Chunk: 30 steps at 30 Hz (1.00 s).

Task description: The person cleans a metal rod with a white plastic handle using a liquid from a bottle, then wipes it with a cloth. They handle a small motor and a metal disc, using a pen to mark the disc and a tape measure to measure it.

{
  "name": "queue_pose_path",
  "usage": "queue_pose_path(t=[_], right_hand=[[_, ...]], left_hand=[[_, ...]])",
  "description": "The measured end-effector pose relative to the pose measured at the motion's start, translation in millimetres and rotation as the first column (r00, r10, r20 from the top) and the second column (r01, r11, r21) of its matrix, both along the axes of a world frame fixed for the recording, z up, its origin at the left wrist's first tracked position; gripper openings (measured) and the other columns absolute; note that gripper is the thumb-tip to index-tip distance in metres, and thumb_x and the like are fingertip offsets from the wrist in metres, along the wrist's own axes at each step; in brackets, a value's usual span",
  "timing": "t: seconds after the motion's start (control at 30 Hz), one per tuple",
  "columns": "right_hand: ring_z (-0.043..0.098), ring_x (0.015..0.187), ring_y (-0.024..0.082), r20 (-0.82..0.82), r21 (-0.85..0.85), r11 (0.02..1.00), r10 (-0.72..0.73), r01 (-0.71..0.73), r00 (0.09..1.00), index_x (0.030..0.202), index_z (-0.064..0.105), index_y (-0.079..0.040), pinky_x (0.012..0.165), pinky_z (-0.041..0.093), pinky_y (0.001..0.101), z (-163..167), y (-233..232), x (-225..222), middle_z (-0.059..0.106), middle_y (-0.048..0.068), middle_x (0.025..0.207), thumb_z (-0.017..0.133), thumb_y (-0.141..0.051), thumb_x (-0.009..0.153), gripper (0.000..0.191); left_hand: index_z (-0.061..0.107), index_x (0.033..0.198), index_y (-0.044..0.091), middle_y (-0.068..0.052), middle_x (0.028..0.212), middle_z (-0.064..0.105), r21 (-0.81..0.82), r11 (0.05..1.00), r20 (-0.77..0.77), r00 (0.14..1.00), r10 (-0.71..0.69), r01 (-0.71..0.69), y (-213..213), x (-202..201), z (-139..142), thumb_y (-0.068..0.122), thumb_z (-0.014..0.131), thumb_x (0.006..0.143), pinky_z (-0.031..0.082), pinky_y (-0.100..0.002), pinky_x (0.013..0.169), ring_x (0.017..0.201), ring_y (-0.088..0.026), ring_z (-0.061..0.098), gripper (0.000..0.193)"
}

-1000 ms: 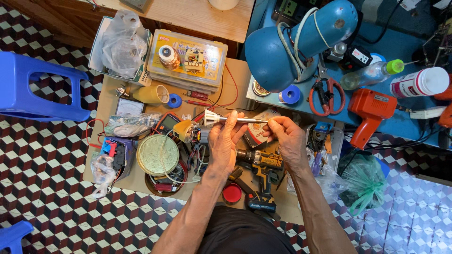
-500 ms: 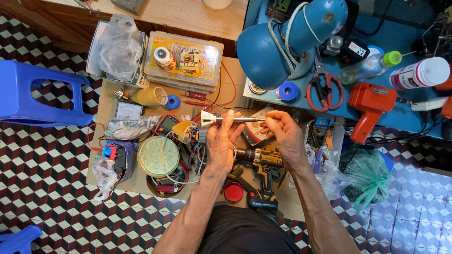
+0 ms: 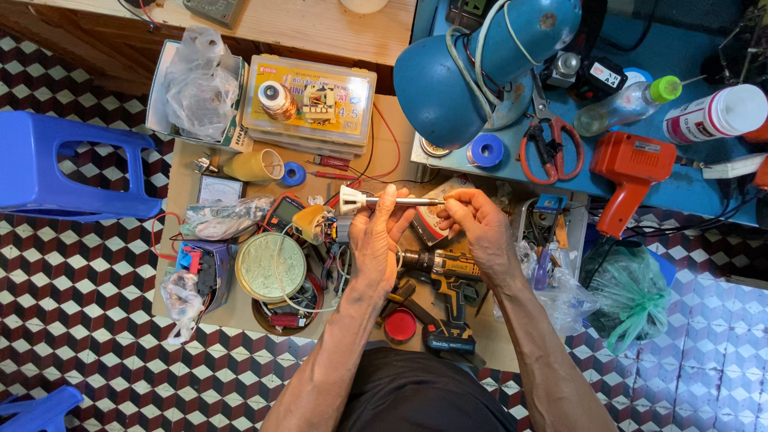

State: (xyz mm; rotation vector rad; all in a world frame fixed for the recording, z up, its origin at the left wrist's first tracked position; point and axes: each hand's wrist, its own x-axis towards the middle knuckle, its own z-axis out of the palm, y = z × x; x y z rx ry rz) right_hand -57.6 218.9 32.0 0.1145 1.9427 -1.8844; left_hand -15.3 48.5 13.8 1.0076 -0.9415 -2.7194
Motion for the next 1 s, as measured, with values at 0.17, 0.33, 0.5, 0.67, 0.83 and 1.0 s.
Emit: queue_pose_path(t=[0.17,0.33,0.5,0.67,0.83,1.0], right_hand=[[0.064,0.078,0.010,-0.003,0.032,0.999,0.035,-0.035,0.999,0.103,0.064,-0.001,0.069,0.051,0.0235,1.8,0.0,-1.5,0.069,0.005,0.090,0.055,-0.026,0.104,0.026],[0.058,0.071,0.008,0.049,0.091,0.994,0.053,-0.057,0.997,0.096,0.063,-0.005,0.063,0.047,0.0228,4.1,0.4,-2.9,0.066,0.003,0.083,0.048,-0.035,0.106,0.035],[0.054,0.061,0.012,0.094,0.183,0.983,0.002,-0.020,0.996,0.085,0.058,-0.001,0.056,0.044,0.0261,4.1,-0.8,-1.2,0.061,0.007,0.074,0.048,-0.039,0.107,0.045],[0.056,0.066,0.013,0.072,0.193,0.981,-0.005,-0.009,0.997,0.088,0.060,0.001,0.059,0.045,0.0259,-0.3,4.6,2.7,0.063,0.007,0.078,0.051,-0.033,0.108,0.040],[0.062,0.084,0.011,0.071,-0.081,0.996,0.040,-0.034,0.997,0.104,0.062,-0.002,0.073,0.050,0.0233,-13.0,11.8,1.9,0.068,0.006,0.096,0.055,-0.019,0.104,0.018],[0.063,0.086,0.016,0.344,-0.444,0.886,0.031,0.134,0.938,0.109,0.062,0.000,0.073,0.051,0.0265,-46.4,21.2,3.7,0.067,0.009,0.098,0.062,-0.017,0.103,0.018]], left_hand=[[0.061,0.115,0.003,-0.013,0.114,0.071,-0.005,1.000,0.009,1.000,-0.008,0.008,0.7,-0.1,-0.3,0.025,0.075,0.091,0.062,-0.032,0.089,0.105,-0.019,0.071,0.036],[0.061,0.117,0.002,-0.013,0.113,0.071,0.013,1.000,-0.013,1.000,-0.018,0.018,3.5,-0.1,-0.3,0.026,0.075,0.091,0.062,-0.030,0.087,0.103,-0.019,0.071,0.038],[0.060,0.116,0.002,-0.014,0.113,0.072,0.004,0.999,-0.021,0.999,-0.045,0.045,4.5,1.4,-1.1,0.027,0.075,0.091,0.062,-0.030,0.088,0.102,-0.018,0.071,0.039],[0.060,0.117,0.003,-0.013,0.114,0.071,0.000,0.999,-0.028,0.998,-0.052,0.052,6.9,0.9,-3.6,0.030,0.075,0.090,0.062,-0.031,0.091,0.104,-0.017,0.072,0.041],[0.062,0.116,0.002,-0.012,0.112,0.071,-0.045,0.998,-0.026,0.998,-0.050,0.049,3.2,-4.4,2.1,0.029,0.075,0.091,0.061,-0.031,0.090,0.102,-0.017,0.071,0.038],[0.069,0.110,0.000,-0.009,0.101,0.073,-0.314,0.943,-0.019,0.992,-0.127,0.115,9.9,-3.5,17.8,0.026,0.075,0.093,0.059,-0.029,0.084,0.091,-0.013,0.070,0.031]])
